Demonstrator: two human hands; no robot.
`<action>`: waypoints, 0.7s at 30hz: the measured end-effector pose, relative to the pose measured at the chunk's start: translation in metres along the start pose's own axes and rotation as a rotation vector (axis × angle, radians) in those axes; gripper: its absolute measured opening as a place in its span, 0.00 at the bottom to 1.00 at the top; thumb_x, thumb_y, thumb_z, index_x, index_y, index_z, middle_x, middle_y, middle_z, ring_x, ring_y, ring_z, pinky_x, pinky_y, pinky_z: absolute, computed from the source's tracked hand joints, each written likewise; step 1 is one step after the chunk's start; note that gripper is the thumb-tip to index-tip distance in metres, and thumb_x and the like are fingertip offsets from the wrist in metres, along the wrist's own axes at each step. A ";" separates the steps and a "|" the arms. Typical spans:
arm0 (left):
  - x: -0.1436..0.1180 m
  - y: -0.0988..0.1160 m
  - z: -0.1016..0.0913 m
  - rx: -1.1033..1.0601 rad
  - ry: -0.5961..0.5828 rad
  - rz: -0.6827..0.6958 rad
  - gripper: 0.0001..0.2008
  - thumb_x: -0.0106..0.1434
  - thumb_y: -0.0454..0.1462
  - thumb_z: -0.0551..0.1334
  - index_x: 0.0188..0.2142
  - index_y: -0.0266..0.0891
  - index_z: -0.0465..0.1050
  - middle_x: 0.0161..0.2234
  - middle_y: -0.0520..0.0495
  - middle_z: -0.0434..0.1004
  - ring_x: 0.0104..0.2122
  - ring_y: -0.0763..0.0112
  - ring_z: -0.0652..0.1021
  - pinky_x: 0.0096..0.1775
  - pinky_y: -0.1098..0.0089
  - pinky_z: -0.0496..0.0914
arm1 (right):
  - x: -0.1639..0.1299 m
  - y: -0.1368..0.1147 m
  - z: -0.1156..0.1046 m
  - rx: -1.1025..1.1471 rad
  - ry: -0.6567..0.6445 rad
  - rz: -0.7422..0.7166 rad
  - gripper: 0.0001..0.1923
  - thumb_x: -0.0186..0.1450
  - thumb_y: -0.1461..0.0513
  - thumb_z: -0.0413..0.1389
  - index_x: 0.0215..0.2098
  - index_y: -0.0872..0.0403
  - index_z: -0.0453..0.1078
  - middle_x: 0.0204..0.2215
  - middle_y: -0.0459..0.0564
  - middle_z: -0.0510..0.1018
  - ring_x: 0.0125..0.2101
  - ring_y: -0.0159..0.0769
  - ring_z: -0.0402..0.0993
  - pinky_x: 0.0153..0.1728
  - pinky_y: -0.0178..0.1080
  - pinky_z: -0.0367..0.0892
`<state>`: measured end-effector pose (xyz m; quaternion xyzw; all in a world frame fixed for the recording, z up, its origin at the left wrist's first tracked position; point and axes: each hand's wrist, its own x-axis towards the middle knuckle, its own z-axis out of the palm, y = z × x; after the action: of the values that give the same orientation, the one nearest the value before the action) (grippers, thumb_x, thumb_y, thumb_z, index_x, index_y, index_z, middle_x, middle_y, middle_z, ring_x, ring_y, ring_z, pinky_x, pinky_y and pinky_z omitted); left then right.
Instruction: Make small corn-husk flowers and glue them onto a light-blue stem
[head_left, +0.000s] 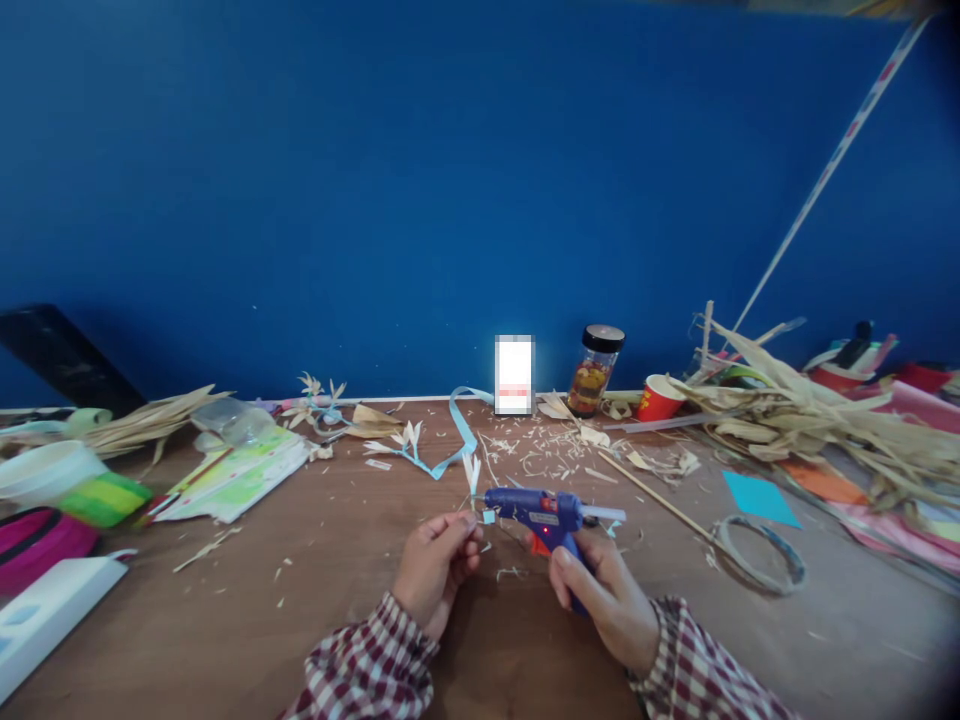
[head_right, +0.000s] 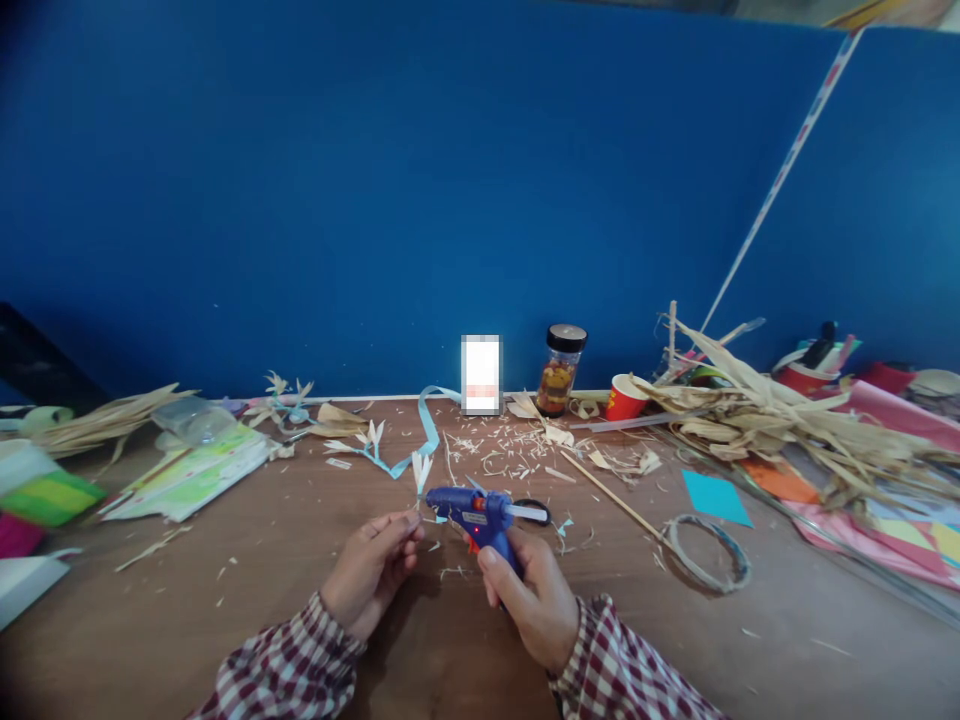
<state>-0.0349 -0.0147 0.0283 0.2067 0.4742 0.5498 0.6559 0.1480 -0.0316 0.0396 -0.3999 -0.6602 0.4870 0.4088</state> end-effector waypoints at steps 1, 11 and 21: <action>0.000 0.000 0.000 0.002 -0.002 0.000 0.07 0.48 0.34 0.66 0.23 0.31 0.70 0.19 0.52 0.69 0.14 0.84 0.68 0.18 0.82 0.67 | 0.000 0.000 0.000 0.000 0.000 0.000 0.16 0.64 0.54 0.43 0.34 0.58 0.64 0.16 0.42 0.63 0.19 0.27 0.57 0.22 0.33 0.53; 0.000 -0.001 0.000 0.001 -0.013 0.012 0.07 0.47 0.35 0.66 0.24 0.33 0.71 0.19 0.52 0.70 0.15 0.84 0.67 0.18 0.82 0.67 | 0.000 0.005 0.000 -0.018 0.008 0.027 0.16 0.64 0.54 0.43 0.30 0.57 0.63 0.16 0.42 0.63 0.19 0.27 0.57 0.23 0.32 0.54; 0.001 0.000 -0.001 -0.022 0.015 0.022 0.06 0.48 0.35 0.66 0.24 0.32 0.71 0.19 0.52 0.70 0.15 0.85 0.67 0.18 0.82 0.67 | -0.001 0.007 -0.003 -0.074 0.018 0.040 0.18 0.64 0.54 0.43 0.25 0.57 0.62 0.16 0.43 0.64 0.19 0.27 0.58 0.23 0.32 0.54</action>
<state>-0.0357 -0.0141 0.0275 0.2007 0.4708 0.5635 0.6485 0.1524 -0.0302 0.0332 -0.4324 -0.6658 0.4667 0.3898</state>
